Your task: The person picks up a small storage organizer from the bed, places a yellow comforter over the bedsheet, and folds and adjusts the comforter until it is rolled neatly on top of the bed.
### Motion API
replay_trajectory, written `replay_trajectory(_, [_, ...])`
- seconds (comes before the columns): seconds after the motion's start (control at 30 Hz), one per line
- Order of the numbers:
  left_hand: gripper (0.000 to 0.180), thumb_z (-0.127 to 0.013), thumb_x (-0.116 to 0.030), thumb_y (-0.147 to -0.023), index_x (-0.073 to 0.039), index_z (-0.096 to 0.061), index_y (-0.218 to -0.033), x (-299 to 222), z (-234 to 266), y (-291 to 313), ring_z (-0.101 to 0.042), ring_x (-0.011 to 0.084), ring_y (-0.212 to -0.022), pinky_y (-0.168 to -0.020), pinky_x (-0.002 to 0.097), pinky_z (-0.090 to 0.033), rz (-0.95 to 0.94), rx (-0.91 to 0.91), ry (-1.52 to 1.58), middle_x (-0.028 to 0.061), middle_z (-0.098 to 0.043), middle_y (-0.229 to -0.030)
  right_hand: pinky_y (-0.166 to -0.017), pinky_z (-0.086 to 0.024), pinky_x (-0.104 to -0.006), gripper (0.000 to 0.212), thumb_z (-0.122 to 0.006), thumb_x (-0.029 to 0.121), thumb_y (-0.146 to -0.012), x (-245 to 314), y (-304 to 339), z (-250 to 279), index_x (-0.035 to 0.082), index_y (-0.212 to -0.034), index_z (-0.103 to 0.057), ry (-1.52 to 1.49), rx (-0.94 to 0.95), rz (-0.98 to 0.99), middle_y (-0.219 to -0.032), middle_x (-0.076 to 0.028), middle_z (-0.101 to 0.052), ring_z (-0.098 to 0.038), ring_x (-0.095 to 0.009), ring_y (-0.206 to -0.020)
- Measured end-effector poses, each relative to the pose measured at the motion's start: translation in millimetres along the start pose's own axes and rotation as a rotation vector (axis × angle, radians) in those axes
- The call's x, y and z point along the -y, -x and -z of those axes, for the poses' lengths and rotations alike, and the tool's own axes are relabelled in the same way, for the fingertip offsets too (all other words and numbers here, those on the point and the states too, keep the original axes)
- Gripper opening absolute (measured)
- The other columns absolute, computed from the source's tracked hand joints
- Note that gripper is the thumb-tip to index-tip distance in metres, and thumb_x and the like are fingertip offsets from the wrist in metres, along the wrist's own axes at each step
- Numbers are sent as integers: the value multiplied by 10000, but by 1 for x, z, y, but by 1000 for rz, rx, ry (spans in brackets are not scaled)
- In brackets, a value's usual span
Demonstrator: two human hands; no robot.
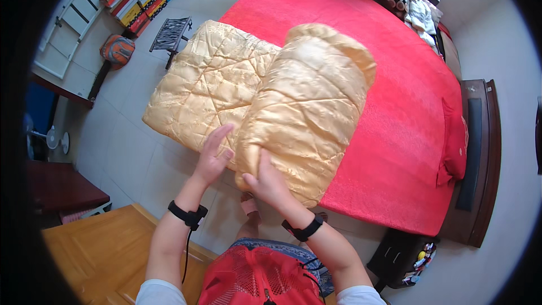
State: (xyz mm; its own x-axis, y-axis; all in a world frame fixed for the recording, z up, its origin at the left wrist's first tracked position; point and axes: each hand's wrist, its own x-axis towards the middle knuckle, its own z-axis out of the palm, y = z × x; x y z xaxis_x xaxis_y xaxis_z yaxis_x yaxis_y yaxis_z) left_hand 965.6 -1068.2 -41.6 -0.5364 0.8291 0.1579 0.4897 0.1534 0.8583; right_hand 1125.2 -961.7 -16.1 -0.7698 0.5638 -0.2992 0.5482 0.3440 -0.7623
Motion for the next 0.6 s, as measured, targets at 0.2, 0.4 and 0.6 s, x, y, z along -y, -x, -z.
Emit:
replay_trajectory(0.2, [605,-573,-397,-808,-303,-369,-1370,45,-28,21,-184,433,-1333,-1057,523,-237,294,531,-544,108,-213,-1479,-818,-436,-447,488,-618,167,-756,-56,7,-17,-8,-1188,-472,-99,223,212,-916,-212,-596,-556,-392,-903])
replay_trajectory(0.4, [697,-617,-333,-771,-325,-310,-1396,79,-40,26,-119,470,-1337,-1070,529,-218,423,507,-541,117,-110,-1507,-952,-377,-402,586,-663,195,-749,-219,41,38,-9,-1243,-423,-3,-479,-369,-1152,-167,-527,-472,-323,-1113])
replay_trajectory(0.6, [698,-644,-304,-757,-326,-331,-1380,105,-49,28,-156,475,-1324,-1079,489,-226,408,461,-529,145,-108,-1499,-1003,-343,-403,691,-707,246,-773,-262,66,14,33,-1327,-353,-1107,212,-736,-1344,-122,-417,-411,-256,-1225])
